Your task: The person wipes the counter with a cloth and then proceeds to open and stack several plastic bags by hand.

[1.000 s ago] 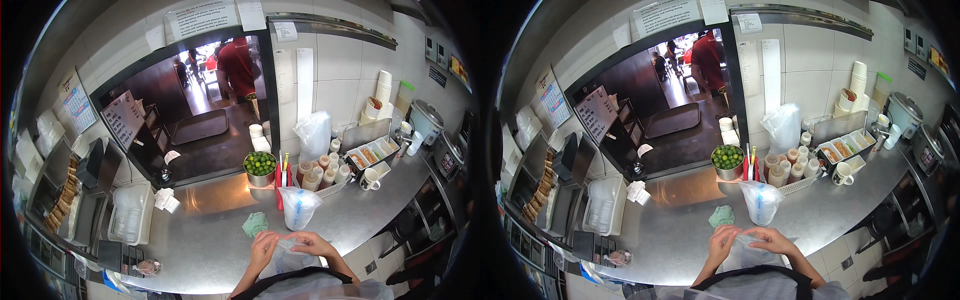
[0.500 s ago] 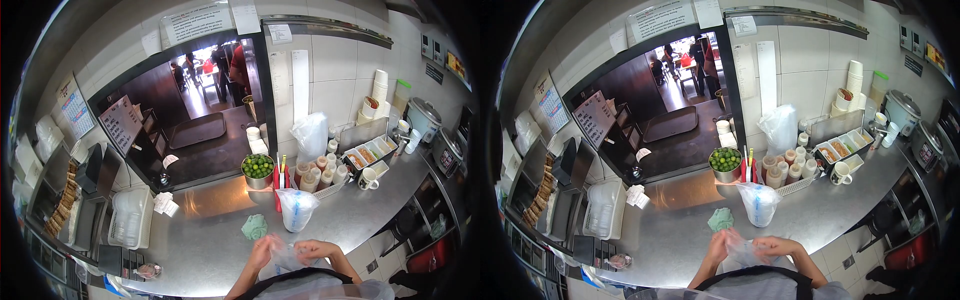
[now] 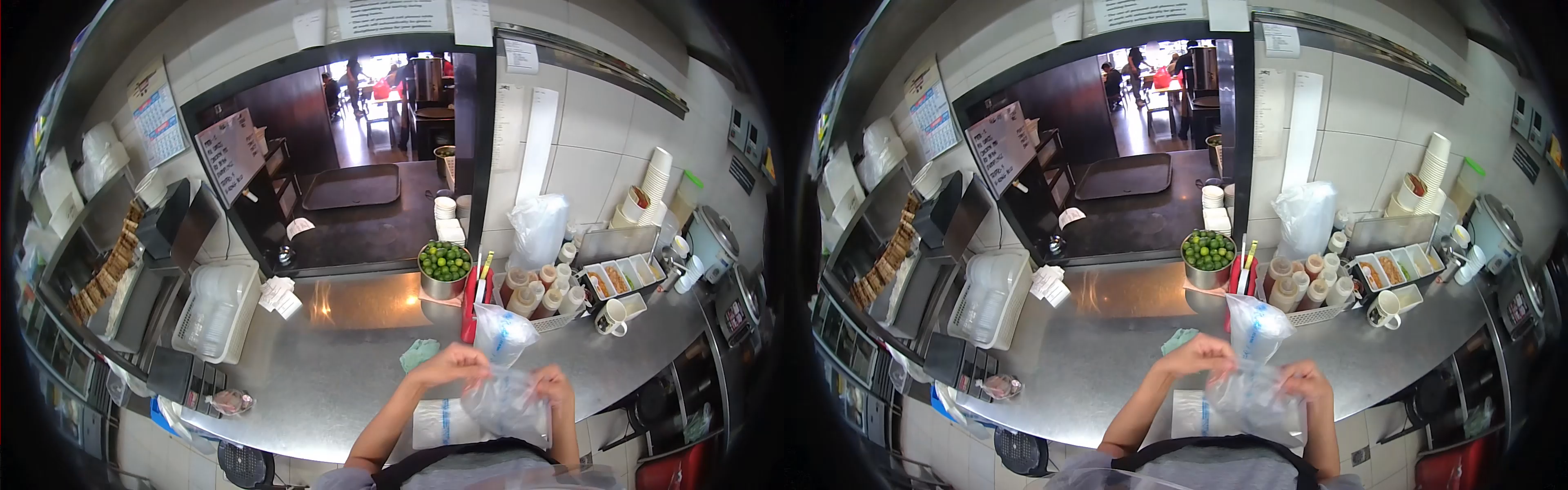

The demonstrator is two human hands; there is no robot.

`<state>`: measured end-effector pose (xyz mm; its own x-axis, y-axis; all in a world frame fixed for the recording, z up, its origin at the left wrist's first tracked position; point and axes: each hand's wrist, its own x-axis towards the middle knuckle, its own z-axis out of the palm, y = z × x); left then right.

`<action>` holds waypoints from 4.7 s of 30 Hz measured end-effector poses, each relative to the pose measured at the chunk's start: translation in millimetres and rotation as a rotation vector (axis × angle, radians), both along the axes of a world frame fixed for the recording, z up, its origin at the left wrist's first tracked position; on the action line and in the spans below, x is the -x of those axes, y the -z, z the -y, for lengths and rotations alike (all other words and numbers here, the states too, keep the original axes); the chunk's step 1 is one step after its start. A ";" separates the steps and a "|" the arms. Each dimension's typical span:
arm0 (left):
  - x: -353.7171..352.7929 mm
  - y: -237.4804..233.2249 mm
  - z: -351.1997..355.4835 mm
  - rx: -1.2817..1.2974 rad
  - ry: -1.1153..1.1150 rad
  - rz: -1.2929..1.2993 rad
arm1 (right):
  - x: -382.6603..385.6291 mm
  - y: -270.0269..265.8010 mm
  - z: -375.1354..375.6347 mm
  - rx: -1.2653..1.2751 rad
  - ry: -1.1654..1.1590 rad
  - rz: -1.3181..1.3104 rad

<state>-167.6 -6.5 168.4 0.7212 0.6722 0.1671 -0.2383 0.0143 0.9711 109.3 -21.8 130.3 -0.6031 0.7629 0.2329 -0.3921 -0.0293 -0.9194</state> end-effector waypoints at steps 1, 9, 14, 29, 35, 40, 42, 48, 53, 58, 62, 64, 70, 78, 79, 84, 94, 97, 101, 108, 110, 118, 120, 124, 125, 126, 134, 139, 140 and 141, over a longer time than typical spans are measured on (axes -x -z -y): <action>-5.9 -6.2 -7.0 -0.089 -0.081 -0.061 | 2.7 -8.1 -6.5 0.019 0.157 0.001; -22.2 -15.6 -45.1 -0.141 -0.241 -0.038 | 35.4 -38.6 -49.7 0.028 0.631 -0.220; -37.2 -17.1 -43.7 -0.191 -0.564 -0.094 | 32.0 0.9 -68.9 -0.104 0.784 -0.058; -56.4 -1.5 -66.2 -0.409 -0.857 -0.157 | 35.3 -1.1 -60.1 -0.159 0.800 -0.013; -57.7 27.7 -66.5 -0.064 -0.813 -0.301 | 51.2 43.5 -64.1 0.082 0.791 -0.078; -56.7 69.6 -72.5 0.051 -0.827 -0.332 | 20.9 165.1 -97.1 -0.204 0.990 0.498; -60.8 101.4 -73.5 0.125 -0.826 -0.333 | 35.1 118.6 -93.5 -0.085 0.882 0.489; -63.8 132.1 -50.9 0.125 -0.814 -0.361 | 35.1 134.0 -81.6 0.020 0.830 0.605; -60.9 131.7 -47.7 0.000 -0.813 -0.393 | 36.6 122.9 -83.5 -0.186 0.775 0.683; -57.1 128.8 -61.7 -0.035 -0.696 -0.457 | 28.3 126.0 -105.1 -0.206 0.596 0.689; -59.4 134.1 -73.9 0.184 -0.623 -0.444 | 38.9 103.2 -104.5 0.023 0.476 0.530; -60.0 143.5 -81.0 0.267 -0.596 -0.459 | 46.6 87.3 -101.7 0.180 0.447 0.492; -60.9 177.7 -72.8 0.443 -0.700 -0.279 | 44.1 130.3 -88.1 0.402 0.700 0.382; -40.8 164.2 -17.5 0.662 -0.554 0.330 | 20.3 103.3 -43.6 0.582 0.467 0.012; -42.8 164.4 -16.0 0.626 -0.565 0.276 | 19.8 102.7 -42.4 0.559 0.459 0.044; -42.5 162.4 -17.8 0.356 -0.665 -0.198 | 30.5 124.8 -51.4 0.222 0.627 0.368; -53.0 145.7 -38.5 -0.294 -0.770 -0.657 | 50.2 132.0 -34.8 0.187 0.490 0.313; -51.1 148.7 -37.5 -0.350 -0.769 -0.714 | 48.1 138.4 -26.7 0.117 0.580 0.481; -54.5 145.6 -10.0 -0.511 -1.043 -0.550 | 41.7 123.4 -11.8 0.059 0.641 0.663; -59.5 110.4 64.1 -0.297 -0.711 -0.312 | 82.8 35.7 19.0 -0.490 0.851 0.636; -64.4 124.1 65.0 -0.175 -0.592 -0.221 | 91.7 20.7 19.9 -0.483 0.802 0.576; -34.2 100.4 52.2 0.298 -0.444 -0.055 | 76.4 4.7 14.0 -0.250 0.802 0.584; -31.1 101.2 51.0 0.422 -0.441 0.058 | 75.1 -0.1 16.2 -0.299 0.820 0.576; -27.0 103.7 48.5 0.410 -0.515 0.122 | 75.8 0.6 18.1 -0.358 0.755 0.512; -27.2 100.6 47.9 0.442 -0.574 0.150 | 73.1 -1.7 19.3 -0.337 0.693 0.529; -27.4 96.3 47.3 0.473 -0.632 0.177 | 70.5 -3.2 20.1 -0.317 0.631 0.544; -37.7 83.6 52.8 0.249 -0.759 0.105 | 58.8 0.5 22.0 0.174 0.038 0.385; -35.1 71.4 55.2 0.204 -0.626 -0.043 | 59.5 20.5 14.5 0.054 0.264 0.034; -33.5 76.3 53.8 0.171 -0.546 -0.042 | 59.2 20.9 14.6 0.190 0.268 -0.086; -32.2 81.5 51.3 0.139 -0.467 -0.042 | 58.4 21.6 14.9 0.327 0.271 -0.206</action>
